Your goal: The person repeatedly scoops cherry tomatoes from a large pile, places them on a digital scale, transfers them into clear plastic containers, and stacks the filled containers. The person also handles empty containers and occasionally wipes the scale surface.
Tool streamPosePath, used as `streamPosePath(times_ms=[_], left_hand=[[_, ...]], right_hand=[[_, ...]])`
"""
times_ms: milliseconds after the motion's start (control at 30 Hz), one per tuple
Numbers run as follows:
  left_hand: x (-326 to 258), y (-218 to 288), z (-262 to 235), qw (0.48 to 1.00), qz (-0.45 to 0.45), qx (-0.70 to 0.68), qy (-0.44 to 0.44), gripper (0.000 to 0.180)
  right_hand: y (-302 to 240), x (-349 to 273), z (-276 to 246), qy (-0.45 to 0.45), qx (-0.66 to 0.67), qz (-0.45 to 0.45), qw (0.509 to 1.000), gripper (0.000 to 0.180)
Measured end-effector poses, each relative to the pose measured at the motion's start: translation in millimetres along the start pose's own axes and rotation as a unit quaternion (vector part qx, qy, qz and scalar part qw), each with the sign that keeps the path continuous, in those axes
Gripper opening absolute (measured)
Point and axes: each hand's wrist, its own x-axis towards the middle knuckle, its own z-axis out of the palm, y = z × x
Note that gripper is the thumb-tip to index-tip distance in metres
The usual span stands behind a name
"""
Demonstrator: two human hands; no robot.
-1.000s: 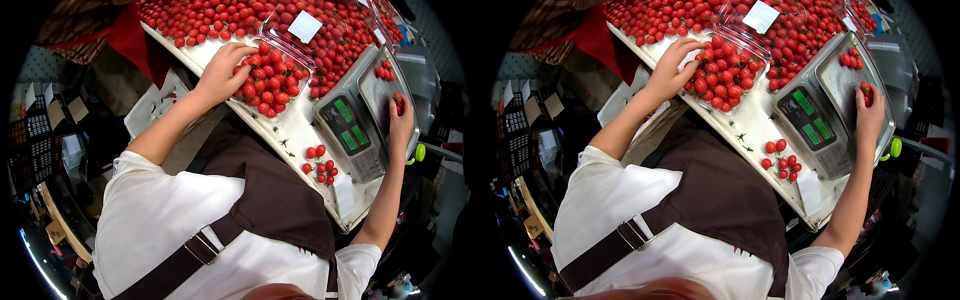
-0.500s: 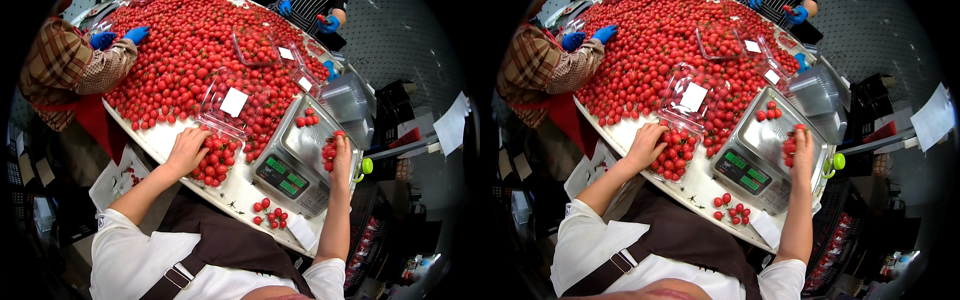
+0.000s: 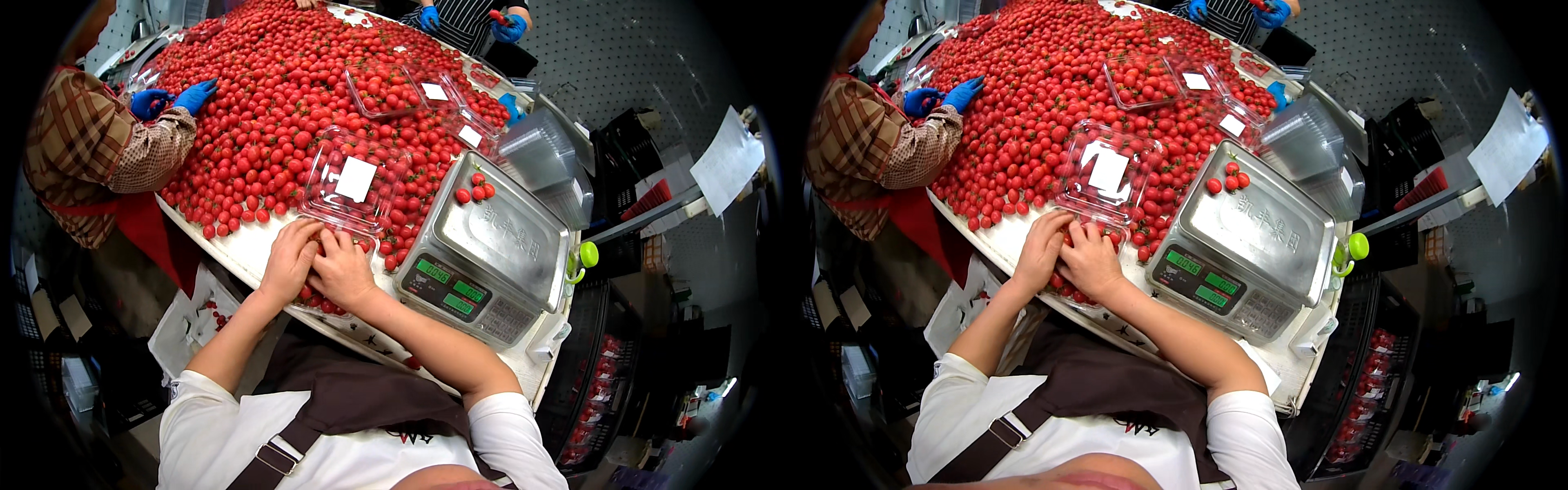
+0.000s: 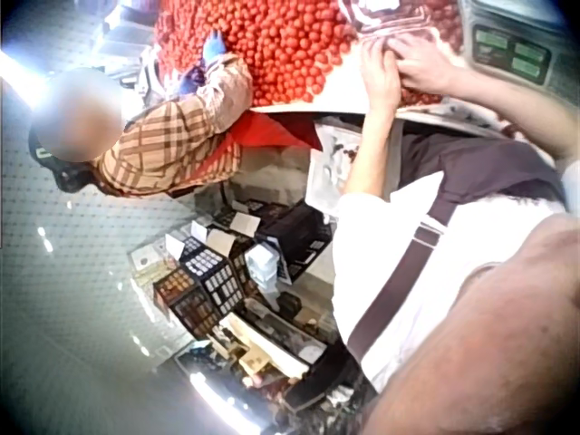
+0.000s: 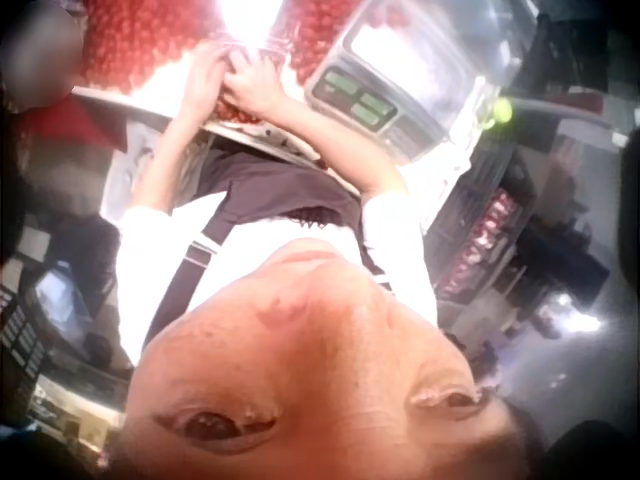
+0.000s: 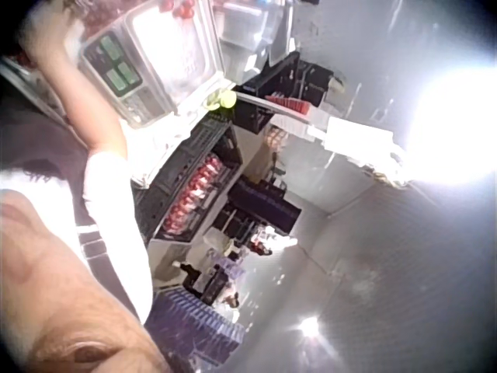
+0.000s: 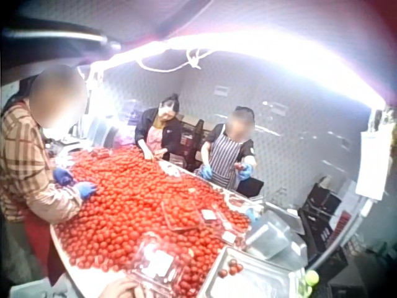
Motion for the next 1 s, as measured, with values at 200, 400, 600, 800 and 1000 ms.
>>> streamPosePath(times_ms=[200,400,600,800,1000], left_hand=[[0.0,10.2,-1.8,0.999,0.034,0.031,0.017,0.04],[1.9,9.7,1.8,0.998,0.038,0.04,0.029,0.042],[-6.3,11.2,-6.7,0.999,0.029,0.034,0.029,0.042],[-11.2,16.6,-4.0,0.998,0.026,0.04,0.031,0.04],[-11.9,20.1,-4.9,0.999,0.014,0.042,0.027,0.039]], right_hand=[[7.8,-6.5,-8.2,0.056,0.044,-0.056,0.996,0.041],[22.4,-10.4,-70.5,0.119,0.112,-0.083,0.983,0.041],[118.0,-21.1,-166.5,0.201,-0.09,0.037,0.975,0.063],[199.5,-34.7,-162.3,0.063,-0.194,0.214,0.955,0.091],[207.8,-10.5,-160.7,0.084,-0.189,0.107,0.972,0.053]])
